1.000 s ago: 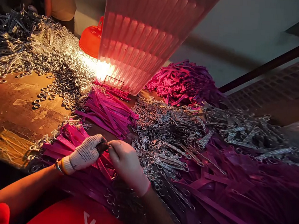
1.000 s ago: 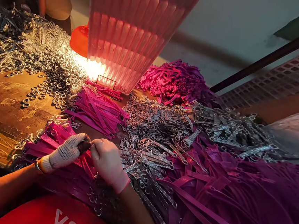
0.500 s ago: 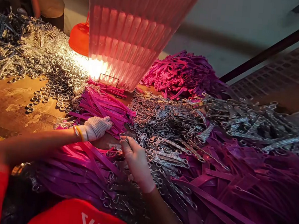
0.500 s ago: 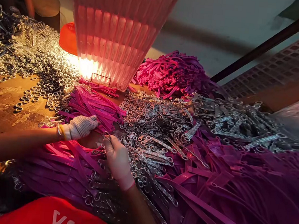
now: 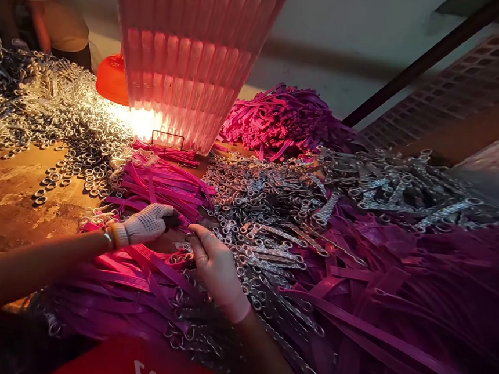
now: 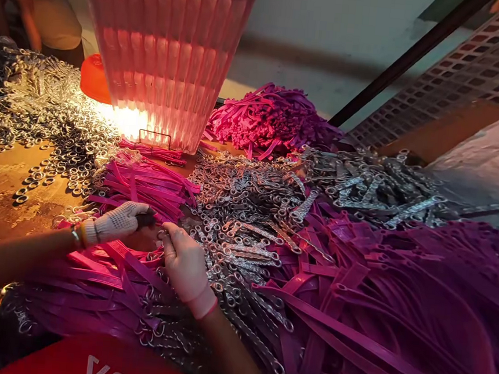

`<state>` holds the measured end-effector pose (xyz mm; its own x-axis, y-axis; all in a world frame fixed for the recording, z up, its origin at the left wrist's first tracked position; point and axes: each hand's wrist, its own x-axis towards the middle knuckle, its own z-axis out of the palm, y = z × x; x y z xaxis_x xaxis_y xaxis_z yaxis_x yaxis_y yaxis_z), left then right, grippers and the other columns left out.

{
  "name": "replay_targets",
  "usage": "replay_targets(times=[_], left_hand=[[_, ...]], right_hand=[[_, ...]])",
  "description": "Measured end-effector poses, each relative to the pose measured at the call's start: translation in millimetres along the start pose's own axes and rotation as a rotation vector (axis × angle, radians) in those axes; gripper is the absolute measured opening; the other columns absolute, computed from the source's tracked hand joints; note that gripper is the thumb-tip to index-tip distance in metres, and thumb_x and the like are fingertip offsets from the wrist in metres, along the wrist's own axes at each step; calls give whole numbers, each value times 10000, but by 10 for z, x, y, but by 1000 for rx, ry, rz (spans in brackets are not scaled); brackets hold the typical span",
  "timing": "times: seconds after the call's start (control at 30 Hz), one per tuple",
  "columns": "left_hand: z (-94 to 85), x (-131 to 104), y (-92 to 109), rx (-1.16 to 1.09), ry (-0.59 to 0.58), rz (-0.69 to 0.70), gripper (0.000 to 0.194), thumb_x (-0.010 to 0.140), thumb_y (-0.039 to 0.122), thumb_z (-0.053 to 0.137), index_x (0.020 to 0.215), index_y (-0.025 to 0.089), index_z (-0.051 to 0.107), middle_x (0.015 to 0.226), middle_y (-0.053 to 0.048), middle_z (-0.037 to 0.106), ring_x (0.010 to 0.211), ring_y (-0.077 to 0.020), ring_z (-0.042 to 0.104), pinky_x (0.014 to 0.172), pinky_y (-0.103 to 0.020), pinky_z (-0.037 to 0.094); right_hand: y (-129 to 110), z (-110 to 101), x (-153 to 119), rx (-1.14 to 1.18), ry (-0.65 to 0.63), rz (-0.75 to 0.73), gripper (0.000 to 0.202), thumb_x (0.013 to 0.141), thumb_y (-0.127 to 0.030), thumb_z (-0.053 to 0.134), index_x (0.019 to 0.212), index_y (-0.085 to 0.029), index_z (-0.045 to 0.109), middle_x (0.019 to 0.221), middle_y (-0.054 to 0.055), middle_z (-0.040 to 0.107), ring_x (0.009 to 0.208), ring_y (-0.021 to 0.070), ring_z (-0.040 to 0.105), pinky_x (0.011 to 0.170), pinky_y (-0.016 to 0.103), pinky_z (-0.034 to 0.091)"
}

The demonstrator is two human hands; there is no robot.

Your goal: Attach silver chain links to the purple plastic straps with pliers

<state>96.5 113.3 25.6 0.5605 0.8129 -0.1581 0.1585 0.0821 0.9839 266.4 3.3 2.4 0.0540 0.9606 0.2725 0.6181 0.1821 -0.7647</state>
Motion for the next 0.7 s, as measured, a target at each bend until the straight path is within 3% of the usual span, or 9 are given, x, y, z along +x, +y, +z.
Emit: replay_targets(times=[0.1, 0.2, 0.3, 0.37, 0.47, 0.57, 0.63, 0.7], left_hand=[[64, -374, 95, 100, -55, -56, 103, 789, 221, 573, 717, 152, 595, 535, 34, 514, 442, -87, 406, 440, -205, 316], [142, -611, 72, 155, -29, -90, 217, 876, 336, 484, 750, 170, 542, 502, 54, 455, 393, -85, 375, 395, -202, 285], [193, -668, -68, 370, 19, 41, 211, 868, 306, 487, 721, 166, 541, 588, 19, 532, 497, -105, 444, 479, -221, 340], [200, -660, -180, 512, -8, 138, 127, 817, 218, 513, 733, 155, 584, 688, -18, 611, 596, -131, 500, 569, -245, 374], [169, -662, -293, 546, -103, 145, 100, 765, 158, 524, 742, 147, 621, 735, -43, 648, 638, -153, 529, 613, -263, 384], [132, -708, -310, 470, -150, 78, 201, 862, 247, 464, 748, 154, 600, 630, -14, 591, 540, -131, 487, 534, -244, 357], [137, -748, -301, 415, -124, 41, 265, 909, 313, 429, 774, 156, 593, 586, 9, 550, 491, -114, 448, 491, -230, 322], [165, -777, -307, 411, -57, 61, 281, 907, 342, 458, 750, 150, 590, 603, 6, 552, 523, -109, 443, 507, -222, 316]], right_hand=[[-93, 16, -14, -167, -44, -98, 290, 986, -246, 452, 1205, -212, 639, 1090, 82, 731, 983, 218, 683, 860, 304, 489], [-226, 43, -66, -408, -115, -142, 272, 968, -195, 474, 1184, -201, 639, 948, 70, 729, 824, 208, 685, 713, 278, 460], [-322, 71, -134, -661, -182, -176, 252, 966, -191, 473, 1155, -199, 639, 834, 57, 681, 688, 200, 643, 585, 280, 375], [-355, 89, -173, -758, -213, -186, 247, 966, -183, 465, 1150, -195, 630, 829, 61, 662, 677, 200, 627, 567, 285, 341], [-379, 97, -202, -753, -251, -138, 235, 971, -178, 457, 1141, -196, 619, 866, 68, 669, 725, 195, 638, 604, 275, 359], [-401, 60, -201, -632, -274, -84, 271, 987, -216, 468, 1238, -192, 568, 1007, 83, 695, 847, 192, 664, 699, 262, 411], [-418, 25, -195, -579, -316, -67, 388, 969, -269, 526, 1346, -181, 492, 1091, 96, 699, 917, 207, 671, 738, 266, 429], [-427, 7, -196, -593, -371, -26, 440, 950, -296, 559, 1364, -175, 475, 1050, 90, 721, 918, 221, 682, 722, 271, 428]])
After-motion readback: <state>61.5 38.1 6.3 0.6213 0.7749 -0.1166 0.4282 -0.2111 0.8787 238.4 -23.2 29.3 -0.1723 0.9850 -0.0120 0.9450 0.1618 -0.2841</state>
